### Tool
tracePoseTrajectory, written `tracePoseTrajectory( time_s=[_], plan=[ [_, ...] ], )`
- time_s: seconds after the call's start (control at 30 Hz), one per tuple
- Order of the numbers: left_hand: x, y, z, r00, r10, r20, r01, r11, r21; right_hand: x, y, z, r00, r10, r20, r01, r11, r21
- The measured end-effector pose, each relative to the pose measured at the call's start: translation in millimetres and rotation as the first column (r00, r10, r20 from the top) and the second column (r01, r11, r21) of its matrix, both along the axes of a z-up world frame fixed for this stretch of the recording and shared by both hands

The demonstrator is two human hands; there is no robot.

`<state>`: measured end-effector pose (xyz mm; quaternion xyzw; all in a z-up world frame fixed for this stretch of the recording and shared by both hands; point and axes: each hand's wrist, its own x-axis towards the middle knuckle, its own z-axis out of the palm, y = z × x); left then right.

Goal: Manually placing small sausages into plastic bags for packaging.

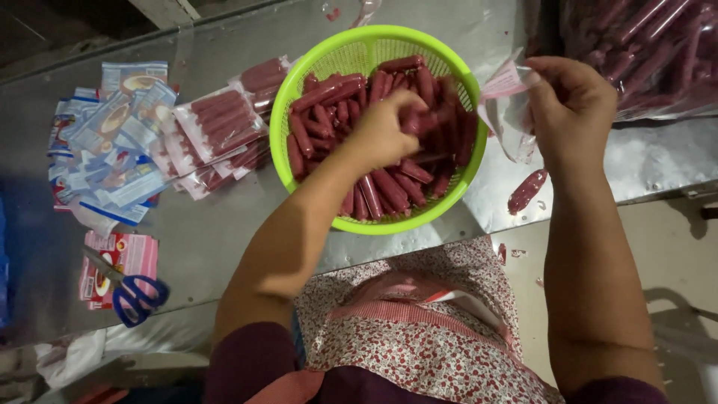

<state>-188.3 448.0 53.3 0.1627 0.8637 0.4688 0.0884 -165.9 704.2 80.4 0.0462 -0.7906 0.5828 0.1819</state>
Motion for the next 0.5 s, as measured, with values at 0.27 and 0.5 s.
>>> tracePoseTrajectory(
  time_s=[0.27, 0.5],
  plan=[
    [18, -63, -12, 0.729, -0.344, 0.591, -0.436, 0.432, 0.789, -43, -51, -10, 0.957, 0.155, -0.244, -0.034, 0.898, 0.438],
    [55, -60, -9, 0.753, -0.542, 0.373, -0.326, 0.185, 0.927, -61, -116, -22, 0.921, 0.265, -0.287, -0.015, 0.758, 0.652]
  ],
)
